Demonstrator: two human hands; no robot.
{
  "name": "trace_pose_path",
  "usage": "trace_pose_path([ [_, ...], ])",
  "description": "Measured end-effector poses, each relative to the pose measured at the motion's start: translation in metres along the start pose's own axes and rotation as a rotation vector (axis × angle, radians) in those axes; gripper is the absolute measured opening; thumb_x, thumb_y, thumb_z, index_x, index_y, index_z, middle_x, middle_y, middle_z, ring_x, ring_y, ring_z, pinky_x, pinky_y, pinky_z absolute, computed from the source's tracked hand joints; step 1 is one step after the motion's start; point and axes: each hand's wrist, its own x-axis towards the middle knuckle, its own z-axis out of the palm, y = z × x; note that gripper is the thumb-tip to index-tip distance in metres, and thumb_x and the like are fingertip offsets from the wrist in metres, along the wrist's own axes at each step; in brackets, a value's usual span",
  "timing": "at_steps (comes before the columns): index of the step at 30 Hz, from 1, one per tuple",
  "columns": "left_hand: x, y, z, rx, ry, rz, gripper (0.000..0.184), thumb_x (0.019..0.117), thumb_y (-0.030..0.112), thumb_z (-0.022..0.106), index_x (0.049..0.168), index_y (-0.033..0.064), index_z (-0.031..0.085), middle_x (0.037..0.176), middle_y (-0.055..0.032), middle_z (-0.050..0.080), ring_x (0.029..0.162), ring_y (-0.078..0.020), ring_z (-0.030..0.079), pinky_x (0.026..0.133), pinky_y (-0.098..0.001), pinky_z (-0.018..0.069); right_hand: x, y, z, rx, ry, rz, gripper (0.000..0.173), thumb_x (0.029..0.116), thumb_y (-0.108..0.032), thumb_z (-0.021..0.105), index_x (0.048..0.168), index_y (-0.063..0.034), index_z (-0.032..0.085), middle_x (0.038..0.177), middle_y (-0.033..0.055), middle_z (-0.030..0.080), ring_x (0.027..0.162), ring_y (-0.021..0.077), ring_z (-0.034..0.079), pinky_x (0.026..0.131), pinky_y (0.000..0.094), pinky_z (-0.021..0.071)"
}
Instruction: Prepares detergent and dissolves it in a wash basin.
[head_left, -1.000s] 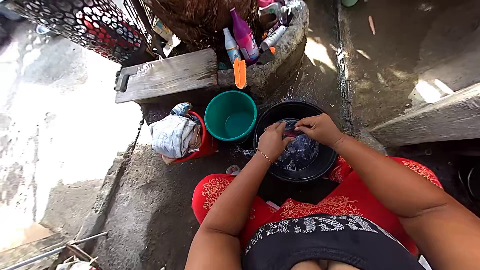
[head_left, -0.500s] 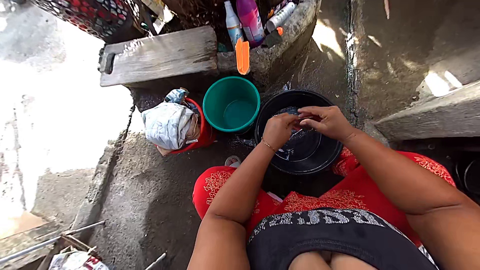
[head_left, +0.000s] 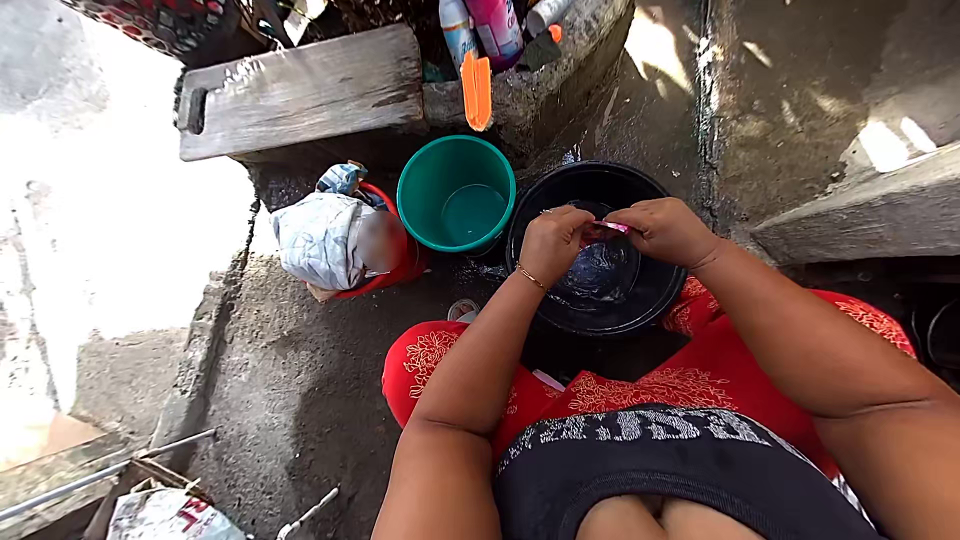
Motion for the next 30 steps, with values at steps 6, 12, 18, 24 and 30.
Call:
trace_pose_path([
  [6, 0.002, -0.0019, -0.0009, -0.168, -0.064, -0.123, 0.016, 0.0964, 0.002, 0.066, 0.11, -0.0023, 0.074, 0.105, -0.0141, 0.075, 0.096, -0.0194, 0.074, 0.092, -0.0357, 0.0591, -0.0006, -0.0017, -0.0034, 0.045, 0.046, 0.008, 0.021, 0.0965, -0.007, 0.057, 0.1, -0.0029, 0.077, 0.087, 0.0136, 0.076, 0.078, 0.0268, 0.074, 0.074, 0.0424, 0.0594],
  [12, 0.0011, -0.0026, -0.0004, -0.238, -0.071, -0.067, 0.016, 0.0959, -0.003, 0.064, 0.104, -0.0015, 0.078, 0.101, -0.014, 0.078, 0.096, -0.0183, 0.075, 0.093, -0.0349, 0.0586, 0.0025, -0.0017, -0.0043, 0.148, 0.041, 0.053, 0.027, 0.1001, -0.027, 0.064, 0.105, -0.003, 0.076, 0.099, 0.0129, 0.077, 0.091, 0.0217, 0.074, 0.085, 0.0403, 0.0603],
  [18, 0.0021, -0.0035, 0.0002, -0.264, -0.043, -0.035, 0.017, 0.0955, -0.004, 0.063, 0.103, -0.0014, 0.078, 0.1, -0.0139, 0.078, 0.094, -0.0179, 0.076, 0.091, -0.0344, 0.0593, 0.0007, 0.0015, -0.003, 0.107, -0.059, 0.083, 0.025, 0.1008, -0.014, 0.054, 0.106, -0.0024, 0.076, 0.097, 0.0163, 0.077, 0.087, 0.0304, 0.076, 0.076, 0.0504, 0.0602],
  [24, 0.0018, -0.0032, 0.003, -0.265, -0.016, -0.011, 0.017, 0.0951, -0.005, 0.063, 0.102, -0.0016, 0.078, 0.099, -0.014, 0.078, 0.094, -0.0182, 0.076, 0.092, -0.0346, 0.0593, 0.0021, -0.0013, -0.0039, 0.061, -0.039, 0.037, 0.023, 0.0964, -0.006, 0.053, 0.104, -0.0001, 0.075, 0.091, 0.0179, 0.076, 0.079, 0.0316, 0.075, 0.069, 0.0486, 0.0592],
  [30, 0.0002, -0.0038, 0.0058, -0.247, -0.013, 0.0, 0.019, 0.0938, -0.007, 0.062, 0.102, -0.0015, 0.078, 0.098, -0.0147, 0.078, 0.093, -0.0197, 0.076, 0.091, -0.0359, 0.0596, 0.0016, -0.0008, -0.0016, 0.057, -0.045, 0.017, 0.023, 0.093, -0.004, 0.054, 0.102, 0.0015, 0.075, 0.089, 0.0186, 0.076, 0.078, 0.0319, 0.075, 0.069, 0.0482, 0.0593],
])
